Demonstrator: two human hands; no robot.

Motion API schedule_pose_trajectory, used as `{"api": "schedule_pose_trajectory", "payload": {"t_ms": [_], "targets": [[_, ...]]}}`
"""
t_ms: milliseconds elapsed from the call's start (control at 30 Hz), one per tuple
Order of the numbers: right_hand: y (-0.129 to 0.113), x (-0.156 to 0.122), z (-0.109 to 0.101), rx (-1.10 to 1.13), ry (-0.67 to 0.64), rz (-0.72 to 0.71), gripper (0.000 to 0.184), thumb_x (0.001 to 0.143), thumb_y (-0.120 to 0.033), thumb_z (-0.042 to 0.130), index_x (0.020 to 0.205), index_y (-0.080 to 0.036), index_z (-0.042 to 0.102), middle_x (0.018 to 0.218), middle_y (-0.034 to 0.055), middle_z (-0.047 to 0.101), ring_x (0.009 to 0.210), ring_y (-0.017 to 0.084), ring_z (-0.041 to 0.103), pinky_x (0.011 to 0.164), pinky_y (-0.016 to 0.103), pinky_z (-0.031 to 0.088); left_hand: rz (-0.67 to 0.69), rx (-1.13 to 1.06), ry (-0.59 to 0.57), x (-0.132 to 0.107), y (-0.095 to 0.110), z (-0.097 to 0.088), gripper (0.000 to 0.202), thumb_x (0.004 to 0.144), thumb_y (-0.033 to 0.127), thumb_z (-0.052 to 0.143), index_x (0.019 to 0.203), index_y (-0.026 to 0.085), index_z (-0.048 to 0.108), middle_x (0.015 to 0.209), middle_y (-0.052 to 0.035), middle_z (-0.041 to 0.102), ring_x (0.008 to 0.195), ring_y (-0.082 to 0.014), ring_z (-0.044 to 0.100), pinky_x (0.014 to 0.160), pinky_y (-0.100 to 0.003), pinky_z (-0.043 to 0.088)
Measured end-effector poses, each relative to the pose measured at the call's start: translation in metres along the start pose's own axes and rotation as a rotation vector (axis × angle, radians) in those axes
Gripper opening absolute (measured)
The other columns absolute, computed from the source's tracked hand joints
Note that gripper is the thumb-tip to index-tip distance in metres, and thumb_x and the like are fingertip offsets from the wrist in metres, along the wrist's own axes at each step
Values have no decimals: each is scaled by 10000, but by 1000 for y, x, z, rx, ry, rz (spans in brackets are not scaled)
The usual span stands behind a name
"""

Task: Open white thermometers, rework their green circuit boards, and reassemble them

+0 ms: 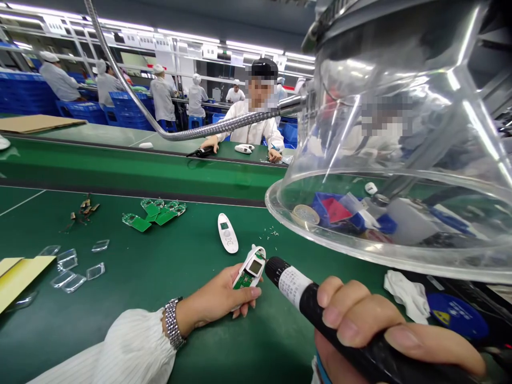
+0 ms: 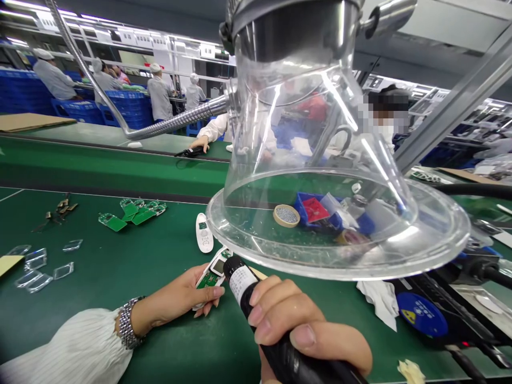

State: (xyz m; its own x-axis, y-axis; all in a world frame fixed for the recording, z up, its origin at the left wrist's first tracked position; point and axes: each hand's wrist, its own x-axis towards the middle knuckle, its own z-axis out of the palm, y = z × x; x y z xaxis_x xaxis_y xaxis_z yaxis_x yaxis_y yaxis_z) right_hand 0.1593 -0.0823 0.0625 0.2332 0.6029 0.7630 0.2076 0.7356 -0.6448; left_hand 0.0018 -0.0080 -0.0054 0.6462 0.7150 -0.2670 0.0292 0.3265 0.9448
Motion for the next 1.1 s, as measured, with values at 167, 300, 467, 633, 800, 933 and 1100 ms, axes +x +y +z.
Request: {"api": "schedule_pose_trajectory", "payload": {"t_ms": [167, 300, 467, 633, 800, 933, 1100], "targets": [[29, 2, 5, 30, 2, -177, 195, 821, -485, 502, 913, -348, 398, 520, -62, 406, 416, 163, 429, 439, 330, 401, -8, 24, 11, 0, -1, 0, 321, 721, 411, 634, 833, 169, 456, 625, 39, 524, 456, -54, 449, 398, -170, 322], [22, 0, 9, 38, 28, -172, 145, 847, -438, 463, 900, -317, 405, 525, -55, 420, 423, 159, 426, 443, 337, 405, 6, 111, 19, -1, -2, 0, 357, 749, 439, 594, 931, 168, 449, 631, 45, 510, 465, -60, 449, 406, -175, 336], [8, -5, 7, 118, -77, -134, 124, 914, -203, 379, 882, -264, 481, 579, -25, 528, 498, 144, 480, 502, 335, 450, 54, 177, 5, -2, -1, -1, 459, 778, 457, 551, 1096, 161, 406, 646, 45, 502, 472, -67, 450, 415, -183, 357], [16, -6, 9, 142, -15, -237, 115, 888, -161, 425, 890, -253, 494, 583, -38, 550, 481, 124, 478, 472, 295, 437, 72, 200, 5, -3, -3, 0, 471, 787, 457, 541, 1122, 161, 392, 644, 44, 498, 475, -73, 456, 417, -186, 365], [21, -5, 11, 125, 13, -295, 157, 797, -299, 577, 907, -247, 477, 540, -51, 494, 448, 127, 430, 430, 290, 408, 100, 257, 6, -4, -5, 0, 386, 807, 425, 524, 1066, 162, 410, 656, 41, 502, 476, -67, 456, 415, -178, 370], [11, -6, 9, 65, -21, -129, 166, 810, -360, 568, 899, -288, 448, 566, -33, 487, 479, 156, 449, 492, 345, 442, 102, 276, 17, -5, -4, 0, 362, 818, 399, 513, 1074, 166, 407, 653, 43, 502, 473, -64, 457, 410, -171, 367], [-4, -5, -9, 23, -28, 70, 199, 790, -418, 590, 909, -327, 458, 613, -10, 492, 575, 209, 483, 641, 439, 462, 45, 196, -2, -3, -4, 1, 360, 791, 403, 555, 1033, 175, 416, 629, 51, 506, 466, -61, 459, 397, -162, 353]]}}
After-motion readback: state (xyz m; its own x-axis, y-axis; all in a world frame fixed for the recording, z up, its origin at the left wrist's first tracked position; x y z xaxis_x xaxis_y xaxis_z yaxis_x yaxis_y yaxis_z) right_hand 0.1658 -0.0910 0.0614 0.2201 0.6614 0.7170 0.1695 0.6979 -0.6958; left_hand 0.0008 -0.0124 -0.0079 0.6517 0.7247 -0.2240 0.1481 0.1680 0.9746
